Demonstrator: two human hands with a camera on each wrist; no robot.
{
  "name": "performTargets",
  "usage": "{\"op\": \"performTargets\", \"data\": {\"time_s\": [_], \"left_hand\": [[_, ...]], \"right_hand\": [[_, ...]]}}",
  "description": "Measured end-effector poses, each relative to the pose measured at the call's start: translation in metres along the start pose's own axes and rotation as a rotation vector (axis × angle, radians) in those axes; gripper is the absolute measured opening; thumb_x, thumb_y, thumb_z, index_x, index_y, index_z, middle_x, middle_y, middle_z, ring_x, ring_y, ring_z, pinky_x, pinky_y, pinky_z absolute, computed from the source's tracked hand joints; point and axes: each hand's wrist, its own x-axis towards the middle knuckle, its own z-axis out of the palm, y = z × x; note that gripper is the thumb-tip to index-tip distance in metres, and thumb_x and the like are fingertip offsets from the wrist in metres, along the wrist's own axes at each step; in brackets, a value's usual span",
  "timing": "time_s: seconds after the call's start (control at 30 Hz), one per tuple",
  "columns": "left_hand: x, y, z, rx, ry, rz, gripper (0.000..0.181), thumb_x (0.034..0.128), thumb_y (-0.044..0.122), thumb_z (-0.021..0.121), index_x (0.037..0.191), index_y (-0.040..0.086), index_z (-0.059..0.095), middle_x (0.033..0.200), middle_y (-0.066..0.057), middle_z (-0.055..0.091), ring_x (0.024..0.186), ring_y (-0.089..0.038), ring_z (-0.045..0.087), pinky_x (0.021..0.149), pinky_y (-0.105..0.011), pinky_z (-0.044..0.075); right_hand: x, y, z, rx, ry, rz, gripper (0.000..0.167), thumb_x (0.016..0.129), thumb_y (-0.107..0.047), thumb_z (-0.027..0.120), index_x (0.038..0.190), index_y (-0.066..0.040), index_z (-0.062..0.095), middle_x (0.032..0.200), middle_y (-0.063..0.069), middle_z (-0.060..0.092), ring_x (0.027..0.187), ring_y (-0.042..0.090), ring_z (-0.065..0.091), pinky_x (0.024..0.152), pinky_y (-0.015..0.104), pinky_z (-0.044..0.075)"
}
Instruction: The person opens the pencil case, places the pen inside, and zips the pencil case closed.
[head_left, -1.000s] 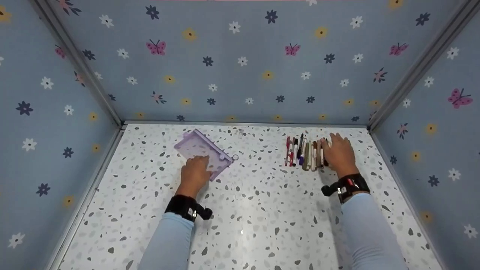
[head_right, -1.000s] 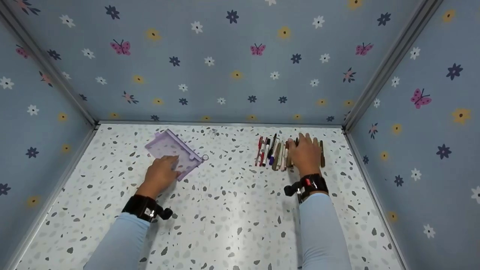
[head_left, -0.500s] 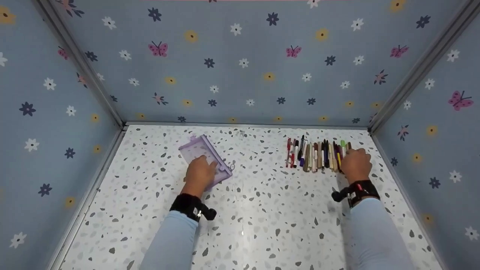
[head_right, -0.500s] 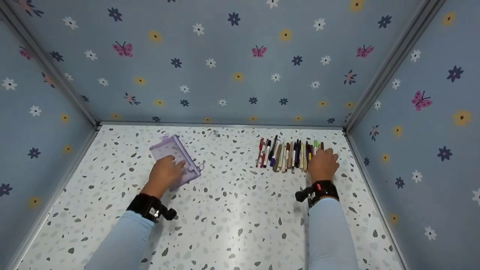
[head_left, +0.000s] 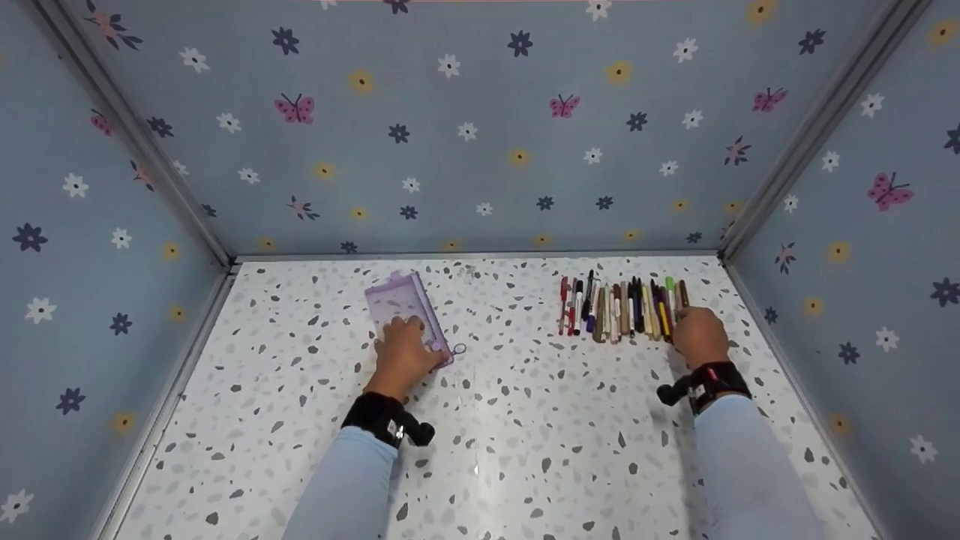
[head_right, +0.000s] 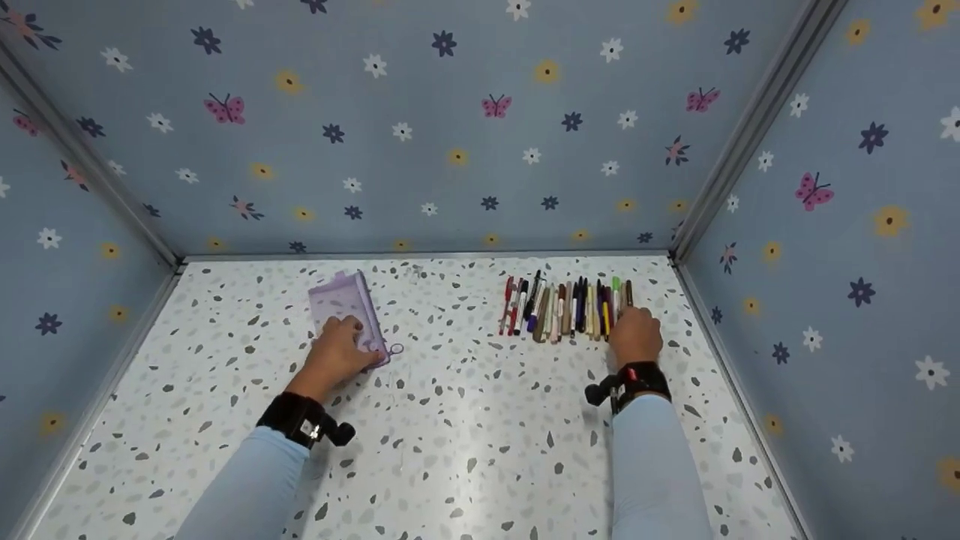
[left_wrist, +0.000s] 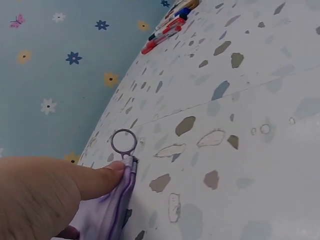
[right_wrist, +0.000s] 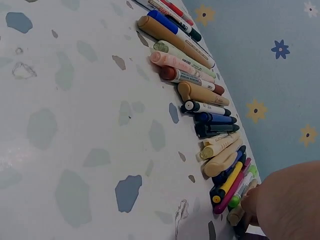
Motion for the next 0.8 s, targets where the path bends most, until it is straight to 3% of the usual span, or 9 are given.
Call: {"op": "performTargets", "data": {"time_s": [0.1, 0.2, 0.3, 0.37, 0.47, 0.57, 0.7, 0.8], "left_hand": [[0.0, -0.001, -0.003, 0.012, -0.039, 0.007, 0.079, 0.0917, 0.051, 0.092, 0.148, 0.002, 0.065, 0.16, -0.032, 0.053, 0.156, -0.053, 0.046, 0.132, -0.084, 0.015], [0.001, 0.002, -0.003, 0.058, -0.05, -0.036, 0.077, 0.097, 0.064, 0.081, 0.141, 0.002, 0.071, 0.163, -0.031, 0.054, 0.157, -0.053, 0.046, 0.132, -0.086, 0.009], [0.005, 0.008, 0.001, 0.087, -0.025, -0.097, 0.085, 0.0988, 0.074, 0.072, 0.141, 0.0, 0.072, 0.159, -0.029, 0.06, 0.155, -0.053, 0.051, 0.13, -0.088, 0.009], [0.007, 0.011, 0.004, 0.092, 0.003, -0.129, 0.092, 0.0965, 0.078, 0.073, 0.143, -0.001, 0.07, 0.155, -0.028, 0.065, 0.152, -0.054, 0.055, 0.13, -0.089, 0.011], [0.009, 0.014, 0.01, 0.105, 0.019, -0.146, 0.095, 0.0912, 0.078, 0.08, 0.143, -0.001, 0.069, 0.146, -0.026, 0.068, 0.142, -0.052, 0.062, 0.127, -0.083, 0.031], [0.008, 0.017, 0.014, 0.138, 0.012, -0.145, 0.091, 0.09, 0.073, 0.085, 0.14, -0.001, 0.069, 0.143, -0.026, 0.064, 0.135, -0.048, 0.062, 0.115, -0.073, 0.049], [0.006, 0.02, 0.014, 0.163, 0.002, -0.144, 0.066, 0.0984, 0.057, 0.081, 0.132, 0.001, 0.073, 0.145, -0.027, 0.059, 0.134, -0.048, 0.059, 0.11, -0.069, 0.053], [0.006, 0.02, 0.014, 0.144, 0.015, -0.119, 0.043, 0.1046, 0.046, 0.072, 0.115, 0.005, 0.077, 0.141, -0.025, 0.061, 0.131, -0.046, 0.06, 0.109, -0.07, 0.053]], "right_hand": [[0.002, 0.0, -0.001, -0.015, 0.007, 0.007, 0.041, 0.11, -0.002, 0.053, 0.145, 0.006, 0.072, 0.141, 0.033, 0.074, 0.12, 0.051, 0.075, 0.095, 0.061, 0.063], [0.002, 0.001, -0.003, -0.023, 0.02, 0.015, 0.037, 0.108, -0.002, 0.054, 0.137, 0.009, 0.074, 0.13, 0.034, 0.077, 0.109, 0.049, 0.077, 0.085, 0.059, 0.064], [0.0, 0.002, -0.006, -0.012, 0.019, 0.031, 0.033, 0.11, -0.005, 0.054, 0.126, 0.013, 0.076, 0.116, 0.034, 0.079, 0.093, 0.044, 0.076, 0.072, 0.051, 0.061], [-0.005, -0.001, -0.01, 0.014, 0.005, 0.042, 0.033, 0.111, -0.006, 0.053, 0.123, 0.014, 0.076, 0.113, 0.034, 0.079, 0.089, 0.043, 0.075, 0.068, 0.048, 0.059], [-0.016, -0.01, -0.017, 0.05, 0.001, 0.045, 0.033, 0.11, -0.005, 0.054, 0.124, 0.017, 0.074, 0.116, 0.037, 0.077, 0.094, 0.047, 0.075, 0.072, 0.048, 0.061], [-0.028, -0.019, -0.025, 0.106, 0.008, 0.044, 0.035, 0.109, -0.003, 0.053, 0.13, 0.017, 0.071, 0.123, 0.039, 0.075, 0.105, 0.052, 0.074, 0.079, 0.051, 0.062], [-0.033, -0.02, -0.027, 0.159, 0.007, 0.046, 0.043, 0.11, -0.006, 0.052, 0.145, 0.015, 0.064, 0.135, 0.04, 0.071, 0.116, 0.055, 0.073, 0.089, 0.057, 0.062], [-0.024, -0.011, -0.022, 0.165, -0.005, 0.065, 0.049, 0.11, -0.009, 0.051, 0.153, 0.013, 0.059, 0.141, 0.039, 0.07, 0.12, 0.054, 0.073, 0.096, 0.06, 0.062]]}}
